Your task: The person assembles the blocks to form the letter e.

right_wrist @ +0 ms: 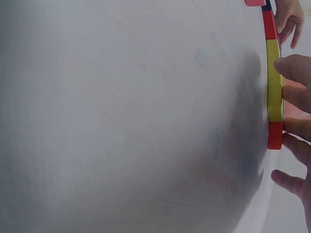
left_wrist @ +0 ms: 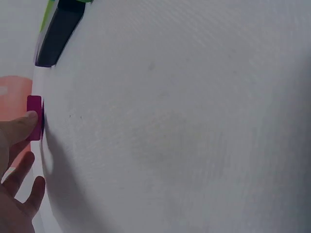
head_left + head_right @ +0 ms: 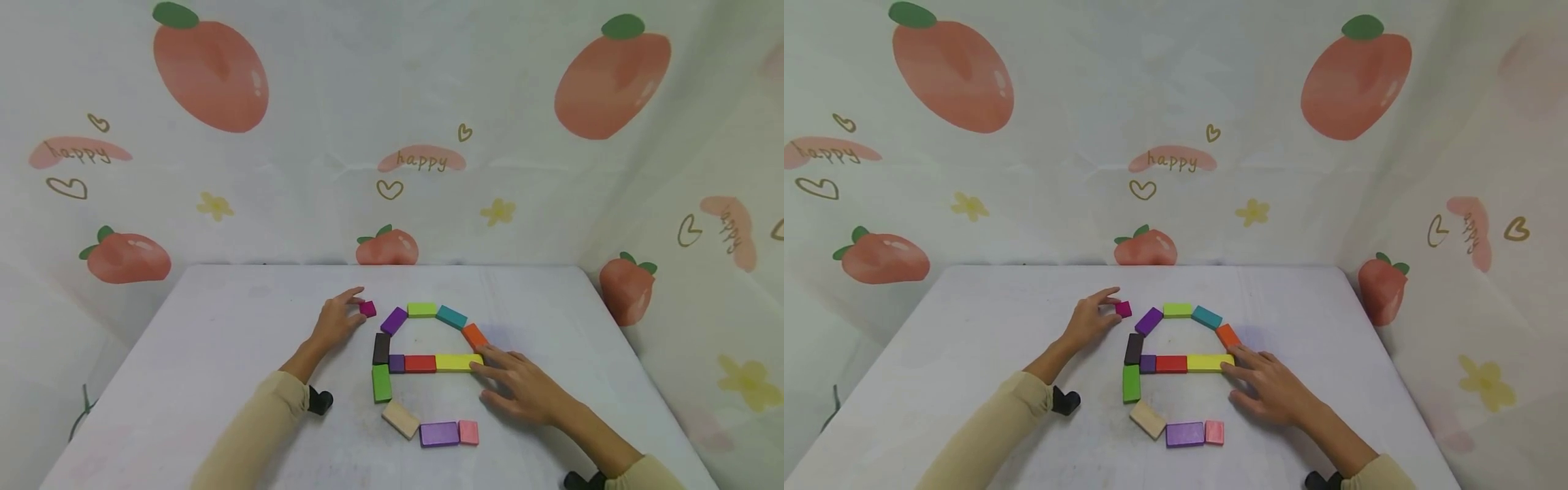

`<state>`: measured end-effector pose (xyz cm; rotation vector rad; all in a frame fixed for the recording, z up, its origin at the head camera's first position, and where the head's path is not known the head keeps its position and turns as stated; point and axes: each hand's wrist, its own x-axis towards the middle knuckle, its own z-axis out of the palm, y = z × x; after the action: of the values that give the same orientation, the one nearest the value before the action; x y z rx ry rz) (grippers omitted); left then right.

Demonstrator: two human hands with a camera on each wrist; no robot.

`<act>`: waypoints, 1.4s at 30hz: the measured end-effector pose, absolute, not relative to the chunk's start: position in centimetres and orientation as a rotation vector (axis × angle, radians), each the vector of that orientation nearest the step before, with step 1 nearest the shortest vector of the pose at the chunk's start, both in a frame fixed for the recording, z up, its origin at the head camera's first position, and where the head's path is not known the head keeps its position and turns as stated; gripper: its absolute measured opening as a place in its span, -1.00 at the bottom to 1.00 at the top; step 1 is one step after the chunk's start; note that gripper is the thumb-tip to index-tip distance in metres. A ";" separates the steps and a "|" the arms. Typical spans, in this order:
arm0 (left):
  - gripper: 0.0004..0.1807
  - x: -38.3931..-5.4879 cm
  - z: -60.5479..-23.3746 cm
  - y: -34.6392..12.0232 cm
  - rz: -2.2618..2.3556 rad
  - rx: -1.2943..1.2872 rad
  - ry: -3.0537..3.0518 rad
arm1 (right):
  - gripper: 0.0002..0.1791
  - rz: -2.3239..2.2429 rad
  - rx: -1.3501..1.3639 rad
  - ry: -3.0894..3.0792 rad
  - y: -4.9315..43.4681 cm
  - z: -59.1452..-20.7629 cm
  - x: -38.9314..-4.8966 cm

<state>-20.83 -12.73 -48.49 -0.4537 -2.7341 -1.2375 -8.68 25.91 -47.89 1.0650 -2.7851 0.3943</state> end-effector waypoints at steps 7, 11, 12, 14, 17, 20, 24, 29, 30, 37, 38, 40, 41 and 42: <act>-0.36 -19.8 -47.6 -11.3 -1.306 -0.529 -2.628 | -0.46 0.402 1.059 -2.807 26.0 -47.9 -9.0; -0.37 -18.3 -46.6 -9.4 -1.344 -0.608 -2.585 | -0.46 0.403 1.046 -2.831 26.0 -47.9 -8.9; -0.37 -17.9 -46.3 -8.9 -1.354 -0.625 -2.576 | -0.46 0.404 1.045 -2.834 26.0 -47.9 -8.9; -0.39 -17.0 -45.7 -7.7 -1.368 -0.666 -2.556 | -0.46 0.409 1.043 -2.838 26.0 -47.9 -8.9; -0.39 -15.4 -45.0 -5.8 -1.376 -0.757 -2.543 | -0.46 0.423 1.040 -2.843 26.0 -47.9 -8.8; -0.40 -13.4 -44.8 -3.9 -1.361 -0.860 -2.556 | -0.46 0.425 1.037 -2.850 25.9 -47.9 -8.8; -0.40 -10.8 -44.9 -1.7 -1.323 -1.002 -2.594 | -0.46 0.416 1.035 -2.847 25.9 -47.9 -8.8; -0.32 -8.2 -45.2 0.3 -1.308 -1.114 -2.639 | -0.44 0.400 1.056 -2.817 26.0 -47.9 -8.8; -0.30 -7.8 -45.3 0.6 -1.303 -1.122 -2.654 | -0.44 0.397 1.060 -2.809 26.0 -47.9 -8.8; -0.32 -6.1 -45.8 2.0 -1.240 -1.188 -2.719 | -0.45 0.429 1.048 -2.794 26.0 -47.9 -8.8; -0.33 -5.9 -45.9 2.1 -1.226 -1.203 -2.718 | -0.45 0.434 1.049 -2.791 25.9 -47.9 -8.8; -0.34 -5.7 -46.2 2.3 -1.217 -1.231 -2.719 | -0.45 0.431 1.052 -2.780 25.9 -48.0 -8.8; -0.34 -5.6 -46.3 2.4 -1.216 -1.242 -2.721 | -0.45 0.426 1.053 -2.776 25.9 -48.0 -8.8; -0.35 -5.5 -46.5 2.5 -1.213 -1.249 -2.727 | -0.44 0.419 1.053 -2.772 25.9 -48.0 -8.8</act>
<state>-5.46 2.48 -46.52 -1.2493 -2.7265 -1.2133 -8.77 25.92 -47.99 1.0533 -2.7723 0.4190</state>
